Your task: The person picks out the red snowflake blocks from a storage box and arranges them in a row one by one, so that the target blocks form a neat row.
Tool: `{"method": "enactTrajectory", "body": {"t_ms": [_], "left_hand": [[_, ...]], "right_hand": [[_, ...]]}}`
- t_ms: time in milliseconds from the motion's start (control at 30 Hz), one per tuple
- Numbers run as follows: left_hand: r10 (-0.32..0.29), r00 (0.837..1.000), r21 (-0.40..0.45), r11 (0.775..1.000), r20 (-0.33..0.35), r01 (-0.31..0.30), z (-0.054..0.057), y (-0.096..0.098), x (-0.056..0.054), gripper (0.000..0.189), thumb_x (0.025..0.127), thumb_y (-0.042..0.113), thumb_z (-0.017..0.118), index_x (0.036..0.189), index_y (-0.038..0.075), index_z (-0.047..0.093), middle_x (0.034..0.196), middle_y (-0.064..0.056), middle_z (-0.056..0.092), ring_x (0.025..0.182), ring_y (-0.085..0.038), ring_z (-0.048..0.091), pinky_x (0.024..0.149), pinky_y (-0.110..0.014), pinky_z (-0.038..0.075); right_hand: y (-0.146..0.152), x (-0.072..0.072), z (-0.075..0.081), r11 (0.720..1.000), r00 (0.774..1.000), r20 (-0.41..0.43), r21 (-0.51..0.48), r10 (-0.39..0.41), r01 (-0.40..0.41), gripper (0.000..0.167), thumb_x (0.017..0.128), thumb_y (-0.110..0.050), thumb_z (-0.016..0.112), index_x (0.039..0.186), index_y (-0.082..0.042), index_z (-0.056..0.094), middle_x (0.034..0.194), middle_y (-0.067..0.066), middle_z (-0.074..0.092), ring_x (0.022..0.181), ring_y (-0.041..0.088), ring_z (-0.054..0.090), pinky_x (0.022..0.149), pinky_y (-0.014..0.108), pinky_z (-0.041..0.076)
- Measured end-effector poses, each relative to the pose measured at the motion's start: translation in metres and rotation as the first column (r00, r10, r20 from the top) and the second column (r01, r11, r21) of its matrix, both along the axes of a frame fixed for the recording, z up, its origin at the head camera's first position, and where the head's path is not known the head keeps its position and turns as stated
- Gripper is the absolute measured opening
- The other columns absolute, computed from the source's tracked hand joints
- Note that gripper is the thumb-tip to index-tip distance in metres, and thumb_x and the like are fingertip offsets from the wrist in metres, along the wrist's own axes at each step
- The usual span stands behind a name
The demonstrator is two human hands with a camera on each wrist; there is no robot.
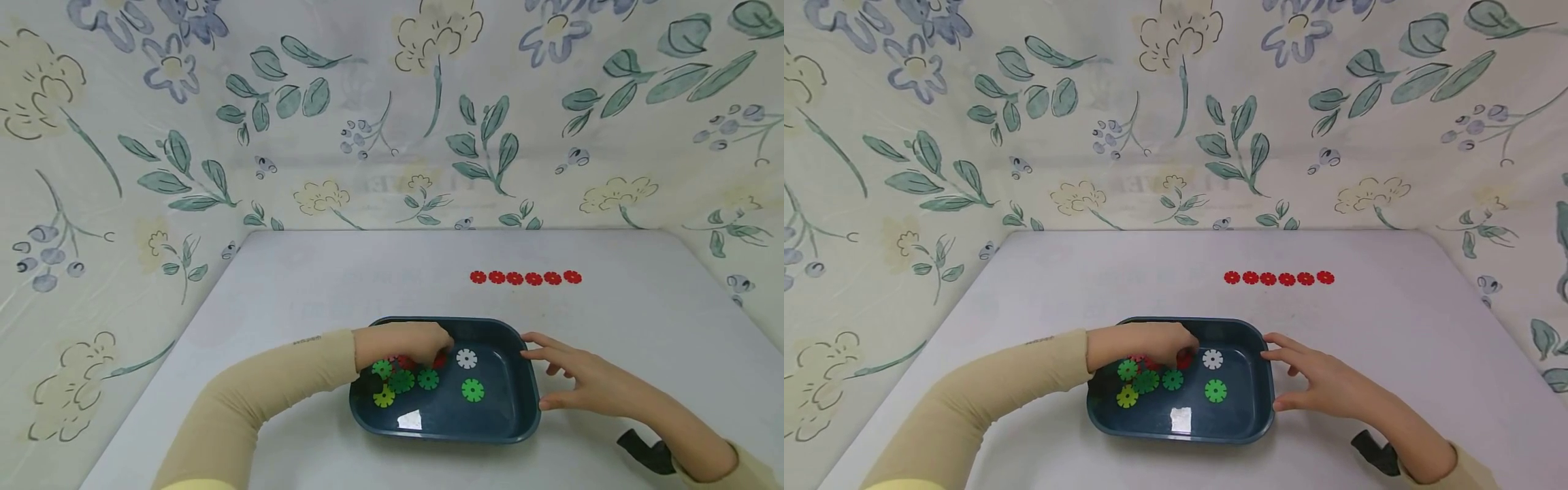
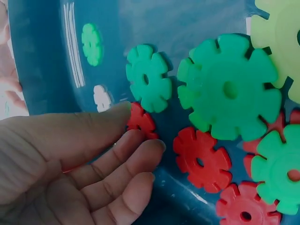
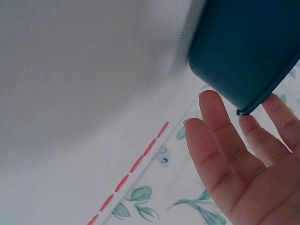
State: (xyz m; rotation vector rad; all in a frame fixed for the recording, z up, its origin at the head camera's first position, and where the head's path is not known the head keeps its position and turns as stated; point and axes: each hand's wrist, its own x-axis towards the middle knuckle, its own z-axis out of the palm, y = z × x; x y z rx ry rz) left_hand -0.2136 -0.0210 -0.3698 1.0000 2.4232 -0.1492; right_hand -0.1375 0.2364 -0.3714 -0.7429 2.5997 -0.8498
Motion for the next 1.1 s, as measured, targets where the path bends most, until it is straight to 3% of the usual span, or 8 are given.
{"method": "enactTrajectory", "body": {"t_ms": [133, 367, 500, 900, 1100], "left_hand": [[-0.003, 0.999, -0.009, 1.0, -0.049, 0.003, -0.0034, 0.0009, 0.0018, 0.031, 0.079, 0.009, 0.071, 0.109, 0.014, 0.063, 0.093, 0.002, 0.065, 0.075, -0.009, 0.054, 0.071, -0.019, 0.05], [0.046, 0.99, -0.094, 0.994, -0.134, -0.059, -0.0062, 0.0024, 0.0031, 0.025, 0.078, 0.016, 0.073, 0.1, 0.015, 0.063, 0.088, 0.002, 0.064, 0.07, -0.011, 0.054, 0.061, -0.024, 0.049], [0.031, 0.987, -0.111, 0.993, -0.158, -0.049, -0.0049, 0.0037, 0.0045, 0.024, 0.076, 0.02, 0.075, 0.096, 0.015, 0.065, 0.086, 0.003, 0.064, 0.068, -0.01, 0.054, 0.06, -0.023, 0.048], [-0.006, 0.991, -0.086, 0.996, -0.133, -0.006, -0.0083, 0.0054, 0.0065, 0.028, 0.073, 0.028, 0.078, 0.095, 0.016, 0.065, 0.08, 0.005, 0.064, 0.067, -0.007, 0.054, 0.059, -0.019, 0.046], [0.007, 0.994, -0.058, 0.998, -0.107, -0.013, -0.007, 0.006, 0.0064, 0.027, 0.071, 0.025, 0.08, 0.09, 0.016, 0.062, 0.082, 0.005, 0.064, 0.069, -0.007, 0.053, 0.059, -0.018, 0.045]], "right_hand": [[-0.0007, -0.0001, 0.0003, 1.0, 1.0, 0.008, 0.0, -0.005, 0.005, 0.073, 0.07, -0.039, 0.075, 0.129, -0.004, 0.049, 0.14, 0.021, 0.034, 0.092, 0.02, 0.055, 0.068, 0.033, 0.052], [-0.0017, 0.0002, 0.0001, 1.0, 1.0, 0.008, 0.004, -0.005, 0.005, 0.072, 0.07, -0.039, 0.075, 0.128, -0.005, 0.05, 0.141, 0.021, 0.033, 0.092, 0.019, 0.055, 0.067, 0.029, 0.051], [-0.0011, 0.0004, 0.0001, 1.0, 1.0, 0.004, 0.008, -0.006, 0.006, 0.072, 0.07, -0.039, 0.075, 0.128, -0.005, 0.05, 0.141, 0.021, 0.033, 0.092, 0.019, 0.055, 0.067, 0.028, 0.05], [0.0001, 0.0003, -0.0003, 1.0, 1.0, -0.011, 0.01, 0.008, -0.008, 0.071, 0.071, -0.04, 0.074, 0.128, -0.006, 0.05, 0.141, 0.021, 0.033, 0.091, 0.018, 0.055, 0.066, 0.026, 0.05], [0.0006, 0.0001, -0.0006, 1.0, 1.0, -0.022, 0.003, 0.016, -0.016, 0.07, 0.071, -0.04, 0.074, 0.128, -0.006, 0.05, 0.141, 0.021, 0.033, 0.091, 0.019, 0.056, 0.066, 0.026, 0.05]]}}
